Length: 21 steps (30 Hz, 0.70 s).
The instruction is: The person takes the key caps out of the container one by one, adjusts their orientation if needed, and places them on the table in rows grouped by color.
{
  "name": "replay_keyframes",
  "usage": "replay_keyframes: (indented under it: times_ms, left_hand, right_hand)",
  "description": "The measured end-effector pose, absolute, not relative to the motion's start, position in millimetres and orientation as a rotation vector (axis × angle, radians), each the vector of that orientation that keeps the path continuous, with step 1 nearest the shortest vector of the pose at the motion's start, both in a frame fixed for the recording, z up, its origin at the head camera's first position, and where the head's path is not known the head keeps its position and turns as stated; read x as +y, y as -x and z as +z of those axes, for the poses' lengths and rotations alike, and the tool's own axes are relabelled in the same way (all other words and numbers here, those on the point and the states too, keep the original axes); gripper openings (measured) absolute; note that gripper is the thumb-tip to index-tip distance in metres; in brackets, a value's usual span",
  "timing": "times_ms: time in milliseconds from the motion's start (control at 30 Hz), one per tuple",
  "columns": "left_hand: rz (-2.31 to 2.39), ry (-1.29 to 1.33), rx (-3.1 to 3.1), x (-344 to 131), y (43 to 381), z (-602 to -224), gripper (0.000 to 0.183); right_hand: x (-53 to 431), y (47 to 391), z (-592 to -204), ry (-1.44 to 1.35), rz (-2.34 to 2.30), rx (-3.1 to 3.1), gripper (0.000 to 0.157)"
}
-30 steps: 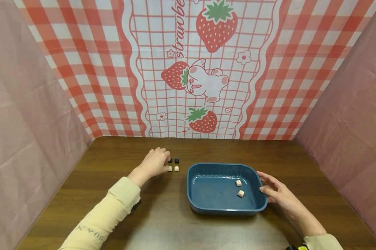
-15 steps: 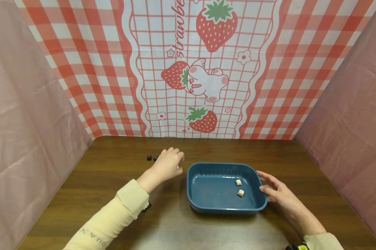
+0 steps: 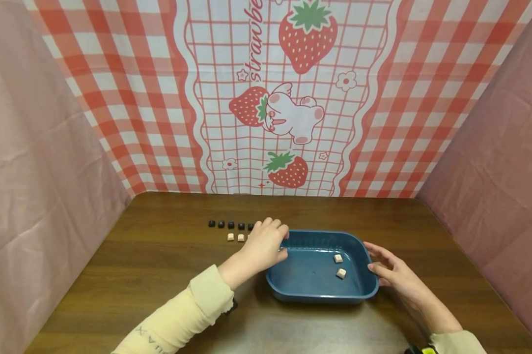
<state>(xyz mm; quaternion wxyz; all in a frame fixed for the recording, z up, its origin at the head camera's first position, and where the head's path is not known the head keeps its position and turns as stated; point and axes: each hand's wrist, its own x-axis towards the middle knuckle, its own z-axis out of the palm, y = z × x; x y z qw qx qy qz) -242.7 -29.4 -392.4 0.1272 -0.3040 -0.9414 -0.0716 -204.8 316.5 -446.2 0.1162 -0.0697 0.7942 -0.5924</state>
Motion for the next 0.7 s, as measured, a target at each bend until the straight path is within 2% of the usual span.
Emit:
replay_keyframes:
  times_ms: [700]
  left_hand:
    - [-0.243, 0.941, -2.705, 52, 221, -412, 0.029]
  right_hand:
    - [317, 205, -445, 0.194, -1.711, 2.334, 0.063]
